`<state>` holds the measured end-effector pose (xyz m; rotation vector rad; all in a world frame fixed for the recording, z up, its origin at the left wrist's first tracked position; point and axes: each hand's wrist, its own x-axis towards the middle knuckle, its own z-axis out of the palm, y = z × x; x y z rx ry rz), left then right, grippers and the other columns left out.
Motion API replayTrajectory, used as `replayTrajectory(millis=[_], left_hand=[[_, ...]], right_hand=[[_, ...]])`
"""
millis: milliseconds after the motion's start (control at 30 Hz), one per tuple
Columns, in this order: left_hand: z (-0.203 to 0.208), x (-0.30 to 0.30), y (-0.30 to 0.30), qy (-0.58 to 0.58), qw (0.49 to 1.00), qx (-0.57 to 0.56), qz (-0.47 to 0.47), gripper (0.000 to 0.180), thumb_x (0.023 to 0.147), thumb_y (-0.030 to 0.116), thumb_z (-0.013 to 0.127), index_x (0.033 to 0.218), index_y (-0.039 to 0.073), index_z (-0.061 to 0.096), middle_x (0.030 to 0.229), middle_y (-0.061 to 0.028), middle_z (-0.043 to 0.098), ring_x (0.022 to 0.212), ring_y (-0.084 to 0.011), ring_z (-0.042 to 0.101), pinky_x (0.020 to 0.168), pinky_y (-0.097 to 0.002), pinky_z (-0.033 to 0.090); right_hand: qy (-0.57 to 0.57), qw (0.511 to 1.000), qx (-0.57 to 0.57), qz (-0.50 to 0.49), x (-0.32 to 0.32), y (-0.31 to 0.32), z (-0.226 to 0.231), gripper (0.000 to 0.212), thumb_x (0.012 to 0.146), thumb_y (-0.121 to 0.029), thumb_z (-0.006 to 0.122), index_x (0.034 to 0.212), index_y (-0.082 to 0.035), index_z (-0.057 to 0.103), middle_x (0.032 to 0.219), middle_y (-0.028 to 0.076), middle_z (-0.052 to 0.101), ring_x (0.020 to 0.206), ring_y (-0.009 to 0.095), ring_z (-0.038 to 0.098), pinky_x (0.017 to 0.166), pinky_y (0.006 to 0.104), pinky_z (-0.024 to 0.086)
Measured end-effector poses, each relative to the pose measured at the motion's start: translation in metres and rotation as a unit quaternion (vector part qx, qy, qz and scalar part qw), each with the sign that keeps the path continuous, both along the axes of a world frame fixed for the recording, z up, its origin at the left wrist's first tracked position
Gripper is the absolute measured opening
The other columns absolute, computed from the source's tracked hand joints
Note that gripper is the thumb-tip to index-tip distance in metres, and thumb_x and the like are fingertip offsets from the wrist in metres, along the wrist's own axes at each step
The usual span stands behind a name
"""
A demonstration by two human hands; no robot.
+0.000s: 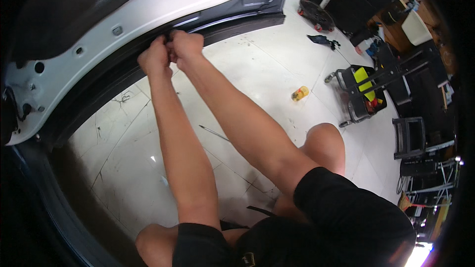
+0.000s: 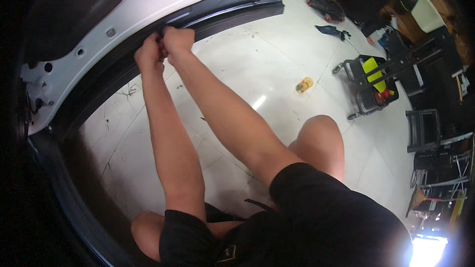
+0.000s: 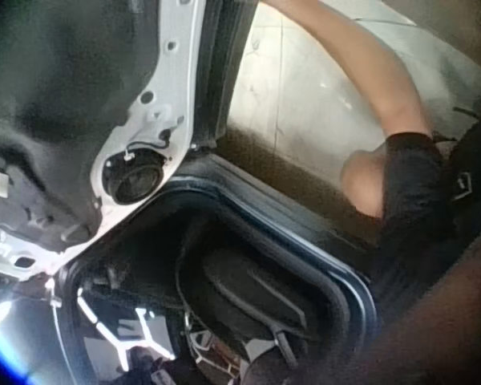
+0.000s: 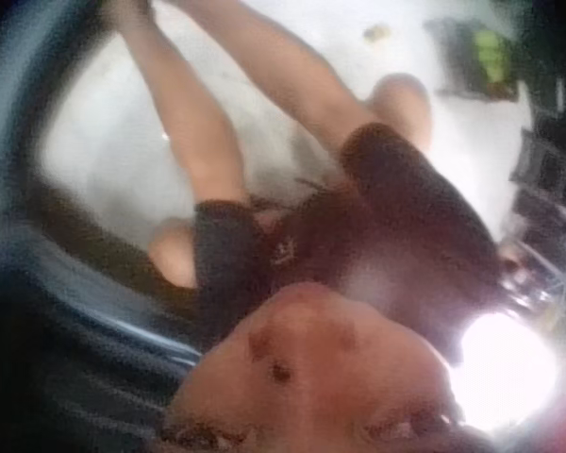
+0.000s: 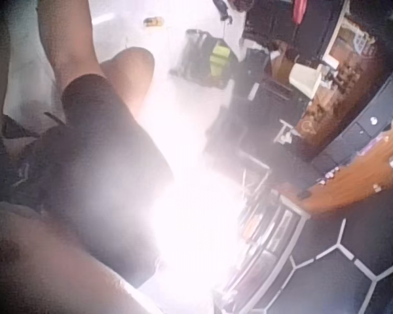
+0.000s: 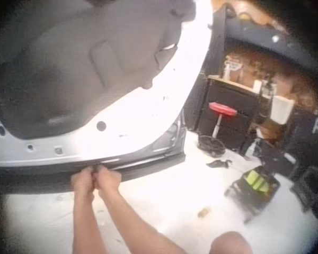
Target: The person removes a car door seal using a screwdriver and a pry tool. They first wipe the door interior, then use tools to loosen and pull out the seal along the door frame.
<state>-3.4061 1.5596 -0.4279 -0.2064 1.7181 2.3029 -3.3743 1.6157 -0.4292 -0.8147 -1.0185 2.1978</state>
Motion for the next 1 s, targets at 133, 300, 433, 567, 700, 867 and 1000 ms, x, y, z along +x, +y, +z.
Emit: replayTrajectory(millis=[133, 300, 433, 567, 700, 867, 1000], left_hand=[[-0.003, 0.017, 0.021, 0.041, 0.998, -0.046, 0.010, 0.016, 0.082, 0.006, 0.066, 0.071, -0.005, 0.067, 0.069, -0.0122, 0.067, 0.052, -0.0168, 0.058, 0.045, -0.0339, 0.044], [-0.016, 0.012, -0.006, 0.042, 0.994, -0.008, -0.099, 0.015, 0.084, 0.014, 0.067, 0.081, 0.001, 0.072, 0.059, -0.0037, 0.057, 0.046, -0.0134, 0.050, 0.042, -0.0283, 0.035], [-0.015, 0.038, -0.019, 0.091, 0.983, -0.081, -0.135, 0.026, 0.089, 0.028, 0.063, 0.103, 0.011, 0.077, 0.060, 0.0013, 0.053, 0.049, -0.0088, 0.048, 0.045, -0.0236, 0.033], [-0.007, 0.051, -0.003, 0.096, 0.982, -0.125, -0.104, 0.027, 0.092, 0.026, 0.059, 0.107, 0.010, 0.076, 0.064, -0.0022, 0.058, 0.052, -0.0103, 0.055, 0.047, -0.0227, 0.037], [-0.013, 0.061, 0.005, 0.066, 0.989, -0.083, -0.101, 0.029, 0.093, 0.027, 0.059, 0.112, 0.014, 0.074, 0.070, -0.0028, 0.062, 0.058, -0.0101, 0.058, 0.050, -0.0216, 0.040], [-0.015, 0.051, 0.001, 0.055, 0.992, -0.095, -0.067, 0.028, 0.093, 0.026, 0.057, 0.113, 0.014, 0.073, 0.070, -0.0030, 0.063, 0.060, -0.0101, 0.059, 0.052, -0.0212, 0.041], [-0.016, 0.052, 0.006, 0.045, 0.994, -0.060, -0.073, 0.027, 0.094, 0.026, 0.057, 0.112, 0.014, 0.073, 0.070, -0.0030, 0.062, 0.058, -0.0114, 0.059, 0.050, -0.0218, 0.041]], right_hand=[[-0.056, 0.990, 0.087, -0.095, -0.009, 0.018, -0.022, 0.017, 0.080, 0.001, 0.063, 0.064, -0.001, 0.057, 0.060, 0.012, 0.056, 0.044, 0.019, 0.051, 0.036, 0.0358, 0.035], [-0.015, 0.996, 0.092, -0.009, 0.040, 0.006, -0.007, 0.013, 0.086, -0.006, 0.061, 0.077, 0.002, 0.060, 0.068, 0.013, 0.065, 0.050, 0.020, 0.063, 0.038, 0.0312, 0.045], [-0.030, 0.987, 0.150, -0.053, 0.108, 0.061, -0.033, 0.010, 0.086, -0.008, 0.061, 0.083, 0.002, 0.062, 0.074, 0.015, 0.069, 0.061, 0.023, 0.072, 0.044, 0.0333, 0.055], [-0.382, 0.863, 0.293, -0.155, 0.237, 0.235, -0.111, 0.014, 0.084, -0.009, 0.062, 0.077, 0.003, 0.065, 0.070, 0.015, 0.069, 0.058, 0.022, 0.071, 0.047, 0.0339, 0.060], [-0.578, 0.752, 0.300, -0.098, 0.393, 0.318, -0.137, 0.019, 0.081, -0.007, 0.070, 0.064, 0.003, 0.065, 0.061, 0.014, 0.067, 0.048, 0.020, 0.066, 0.039, 0.0325, 0.053], [-0.592, 0.764, 0.259, -0.007, 0.396, 0.314, -0.151, 0.019, 0.082, -0.006, 0.072, 0.066, 0.005, 0.067, 0.059, 0.012, 0.066, 0.043, 0.017, 0.061, 0.037, 0.0312, 0.049], [-0.594, 0.744, 0.305, 0.018, 0.397, 0.332, -0.155, 0.020, 0.083, -0.008, 0.069, 0.068, 0.005, 0.068, 0.062, 0.014, 0.067, 0.044, 0.017, 0.061, 0.037, 0.0319, 0.049]])
